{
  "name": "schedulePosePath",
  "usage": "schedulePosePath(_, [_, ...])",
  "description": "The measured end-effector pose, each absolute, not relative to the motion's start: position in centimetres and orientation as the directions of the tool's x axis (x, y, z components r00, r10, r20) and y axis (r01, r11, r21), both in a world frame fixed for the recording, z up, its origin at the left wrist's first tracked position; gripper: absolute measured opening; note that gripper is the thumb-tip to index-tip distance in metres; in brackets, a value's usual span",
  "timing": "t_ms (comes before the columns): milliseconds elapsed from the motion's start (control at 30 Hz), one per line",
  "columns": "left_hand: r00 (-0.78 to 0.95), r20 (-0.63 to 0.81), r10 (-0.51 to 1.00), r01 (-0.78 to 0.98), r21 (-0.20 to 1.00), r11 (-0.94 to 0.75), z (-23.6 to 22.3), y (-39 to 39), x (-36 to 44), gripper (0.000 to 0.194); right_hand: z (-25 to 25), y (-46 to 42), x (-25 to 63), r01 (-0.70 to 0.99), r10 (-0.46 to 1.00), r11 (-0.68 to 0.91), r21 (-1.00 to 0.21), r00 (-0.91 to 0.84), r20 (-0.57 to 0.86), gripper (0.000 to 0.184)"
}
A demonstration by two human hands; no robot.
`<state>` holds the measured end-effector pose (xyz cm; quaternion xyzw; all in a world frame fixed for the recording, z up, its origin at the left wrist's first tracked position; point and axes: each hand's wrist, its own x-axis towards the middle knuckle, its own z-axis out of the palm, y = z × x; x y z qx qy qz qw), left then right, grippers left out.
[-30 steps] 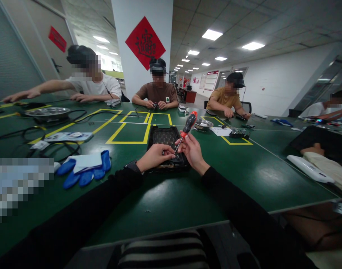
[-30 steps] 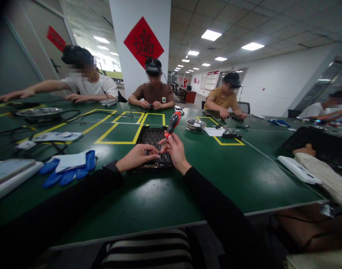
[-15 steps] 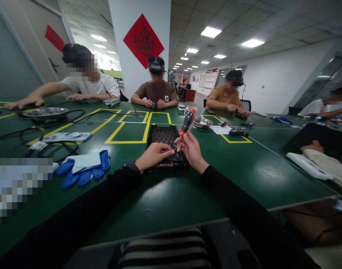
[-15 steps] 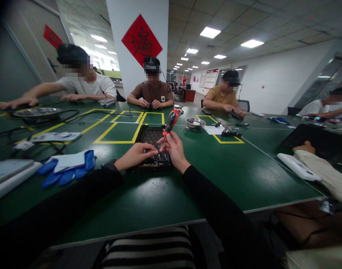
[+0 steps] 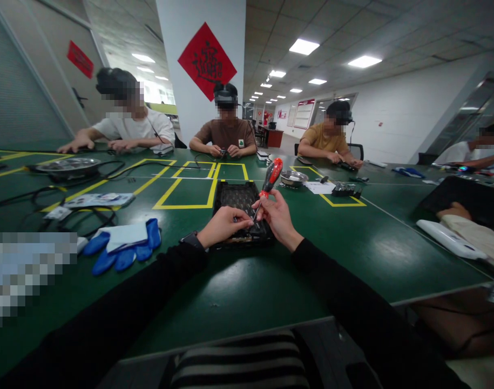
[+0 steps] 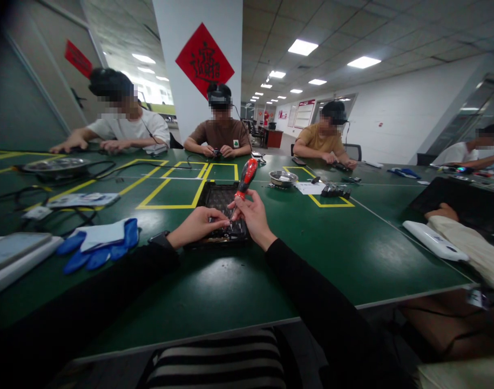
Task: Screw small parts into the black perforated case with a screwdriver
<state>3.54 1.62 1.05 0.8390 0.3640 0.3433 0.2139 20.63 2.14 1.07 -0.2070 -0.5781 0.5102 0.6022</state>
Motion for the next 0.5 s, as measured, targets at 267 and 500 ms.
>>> schedulePosePath(267, [0.503, 0.426, 0.752, 0.468, 0.597, -0.652, 0.93, 1.65, 3.41, 0.028, 1.31, 1.78, 20.73, -0.408, 0.859, 0.354, -0.842, -0.215, 0.465, 0.022])
schedulePosePath(500, [0.523, 0.424, 0.739, 0.458, 0.592, -0.663, 1.08, 1.48, 3.5, 0.028, 1.32, 1.84, 20.72, -0.387, 0.861, 0.36, -0.849, -0.213, 0.462, 0.026])
